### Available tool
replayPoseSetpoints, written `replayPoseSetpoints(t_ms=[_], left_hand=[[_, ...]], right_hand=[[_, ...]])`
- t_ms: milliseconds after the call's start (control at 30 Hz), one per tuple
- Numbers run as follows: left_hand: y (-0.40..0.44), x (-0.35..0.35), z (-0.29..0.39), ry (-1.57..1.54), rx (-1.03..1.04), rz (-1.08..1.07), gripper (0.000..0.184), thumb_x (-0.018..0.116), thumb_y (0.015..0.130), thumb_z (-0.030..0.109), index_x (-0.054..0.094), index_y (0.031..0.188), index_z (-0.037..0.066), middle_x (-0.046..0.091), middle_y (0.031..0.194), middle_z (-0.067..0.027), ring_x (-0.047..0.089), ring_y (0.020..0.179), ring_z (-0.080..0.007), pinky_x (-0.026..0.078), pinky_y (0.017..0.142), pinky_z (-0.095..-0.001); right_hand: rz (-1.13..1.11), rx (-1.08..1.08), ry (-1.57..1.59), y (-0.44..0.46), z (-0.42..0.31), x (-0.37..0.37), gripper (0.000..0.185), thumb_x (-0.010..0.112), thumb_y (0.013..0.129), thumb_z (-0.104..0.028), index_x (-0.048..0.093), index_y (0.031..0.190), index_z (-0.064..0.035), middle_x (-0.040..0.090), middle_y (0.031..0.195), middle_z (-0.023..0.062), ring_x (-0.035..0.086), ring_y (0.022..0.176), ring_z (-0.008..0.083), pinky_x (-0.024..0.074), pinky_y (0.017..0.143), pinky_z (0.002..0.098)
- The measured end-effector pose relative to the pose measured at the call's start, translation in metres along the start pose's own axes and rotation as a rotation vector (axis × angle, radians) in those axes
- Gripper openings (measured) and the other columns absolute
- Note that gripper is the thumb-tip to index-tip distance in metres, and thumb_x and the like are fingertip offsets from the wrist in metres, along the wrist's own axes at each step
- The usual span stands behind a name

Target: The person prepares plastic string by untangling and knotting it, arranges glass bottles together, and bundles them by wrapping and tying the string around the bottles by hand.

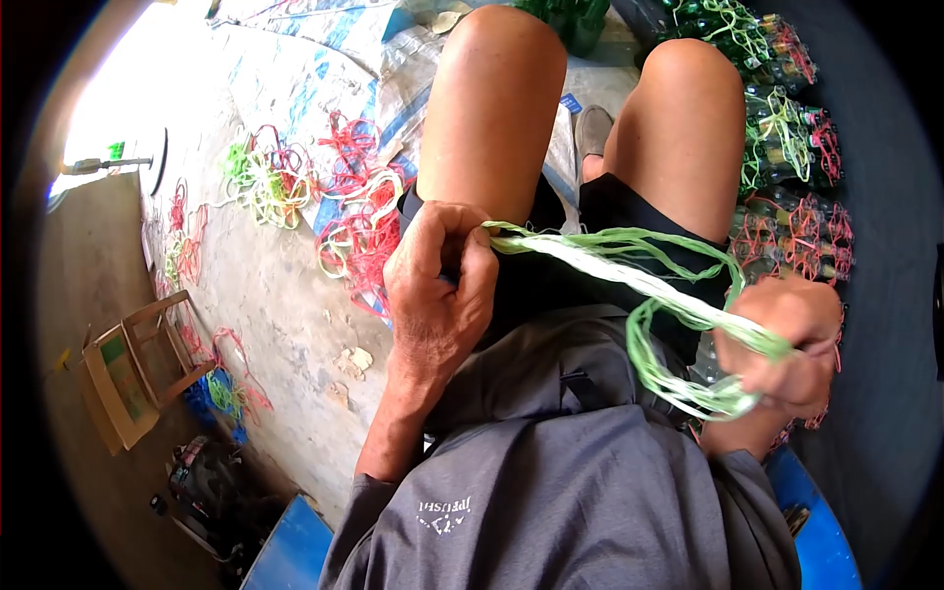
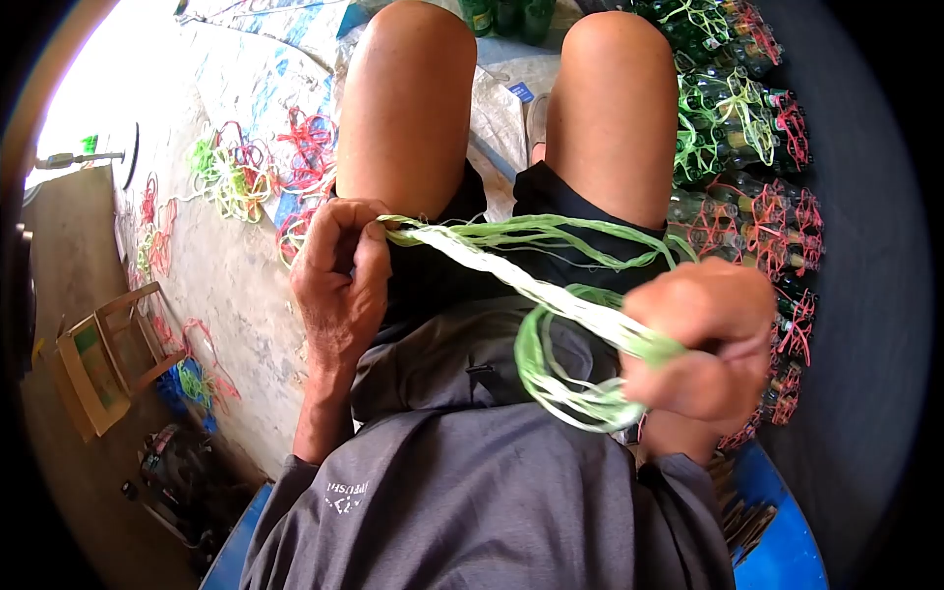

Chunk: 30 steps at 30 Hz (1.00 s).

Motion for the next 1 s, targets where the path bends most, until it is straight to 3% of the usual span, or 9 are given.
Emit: replayPoseSetpoints(t_ms=[200, 300, 400, 433, 567, 667, 733, 867, 1000], left_hand=[[0.001, 0.0, 0.004, 0.039, -0.006, -0.001, 0.008, 0.064, 0.09, -0.005, 0.065, 0.097, 0.0, 0.067, 0.08, -0.0094, 0.064, 0.067, -0.0158, 0.052, 0.066, -0.0289], [0.002, 0.002, 0.0, -0.007, -0.103, -0.024, 0.008, 0.064, 0.091, -0.005, 0.065, 0.097, 0.0, 0.066, 0.079, -0.0062, 0.062, 0.068, -0.0113, 0.051, 0.066, -0.0267], [0.001, 0.01, 0.002, -0.145, -0.206, -0.063, 0.006, 0.06, 0.097, -0.005, 0.063, 0.101, -0.002, 0.066, 0.086, -0.0017, 0.061, 0.076, -0.0052, 0.05, 0.071, -0.0218], [0.002, 0.014, 0.005, -0.197, -0.196, -0.091, 0.007, 0.058, 0.099, -0.005, 0.062, 0.103, -0.003, 0.066, 0.091, -0.0021, 0.062, 0.08, -0.0057, 0.051, 0.074, -0.0214], [0.006, 0.028, 0.012, -0.226, -0.155, -0.155, 0.007, 0.057, 0.098, -0.008, 0.061, 0.102, -0.004, 0.065, 0.093, -0.003, 0.061, 0.082, -0.0053, 0.05, 0.075, -0.0202], [0.012, 0.041, 0.025, -0.225, -0.137, -0.234, 0.006, 0.058, 0.097, -0.008, 0.062, 0.1, -0.005, 0.064, 0.092, -0.0032, 0.058, 0.079, -0.0053, 0.048, 0.073, -0.0196], [0.013, 0.052, 0.037, -0.261, -0.179, -0.301, 0.005, 0.058, 0.096, -0.008, 0.062, 0.099, -0.005, 0.064, 0.092, -0.0032, 0.055, 0.076, -0.0055, 0.046, 0.07, -0.0196], [0.014, 0.086, 0.08, -0.128, 0.113, -0.646, 0.017, 0.064, 0.09, -0.009, 0.066, 0.106, -0.004, 0.066, 0.099, -0.0079, 0.055, 0.069, -0.0093, 0.046, 0.065, -0.0232], [0.035, 0.084, 0.103, -0.079, 0.217, -0.457, 0.041, 0.069, 0.084, -0.008, 0.065, 0.124, 0.0, 0.066, 0.114, -0.01, 0.059, 0.083, -0.0125, 0.049, 0.074, -0.0274]], right_hand=[[-0.267, -0.236, 0.22, -0.021, -0.051, -0.032, 0.013, 0.071, 0.082, -0.006, 0.069, 0.07, -0.0058, 0.065, 0.063, 0.006, 0.059, 0.05, 0.0164, 0.0482, 0.047, 0.0293], [0.046, -0.348, 0.069, -0.047, -0.081, -0.062, 0.022, 0.067, 0.096, -0.02, 0.067, 0.077, -0.0074, 0.057, 0.071, 0.0026, 0.045, 0.045, 0.0109, 0.0416, 0.047, 0.0265], [0.147, -0.476, 0.004, -0.055, -0.107, -0.072, 0.028, 0.06, 0.104, -0.032, 0.057, 0.085, -0.0115, 0.05, 0.098, 0.0101, 0.051, 0.084, 0.0147, 0.0384, 0.055, 0.0226], [0.552, -0.627, -0.146, -0.07, -0.122, -0.087, 0.026, 0.061, 0.104, -0.032, 0.057, 0.088, -0.0119, 0.049, 0.101, 0.0119, 0.051, 0.092, 0.0175, 0.0389, 0.056, 0.0235], [0.213, -0.674, -0.205, -0.048, -0.155, -0.08, 0.026, 0.057, 0.107, -0.036, 0.062, 0.112, -0.0119, 0.053, 0.108, 0.0074, 0.052, 0.083, 0.0205, 0.0451, 0.066, 0.0377], [0.227, -0.57, -0.356, -0.048, -0.177, -0.083, 0.032, 0.056, 0.107, -0.042, 0.066, 0.107, -0.0117, 0.054, 0.104, 0.0038, 0.05, 0.081, 0.0212, 0.0434, 0.069, 0.0409], [0.204, -0.568, -0.233, -0.045, -0.176, -0.07, 0.035, 0.055, 0.107, -0.04, 0.066, 0.103, -0.0074, 0.055, 0.094, 0.005, 0.049, 0.071, 0.018, 0.0432, 0.063, 0.0361], [0.095, -0.271, -0.215, -0.05, -0.172, -0.087, 0.018, 0.057, 0.106, -0.025, 0.058, 0.102, -0.0078, 0.054, 0.094, 0.0084, 0.052, 0.062, 0.015, 0.0434, 0.051, 0.0312], [0.175, -0.17, -0.292, -0.041, -0.134, -0.094, 0.021, 0.061, 0.104, -0.021, 0.058, 0.102, -0.0003, 0.055, 0.078, 0.0089, 0.047, 0.049, 0.0113, 0.037, 0.042, 0.0258]])
Point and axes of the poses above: each hand's wrist, its own y-axis towards the middle knuckle, its own x-axis out of the palm, z = x × y, the point moved 9 cm from there along y, towards the middle knuckle
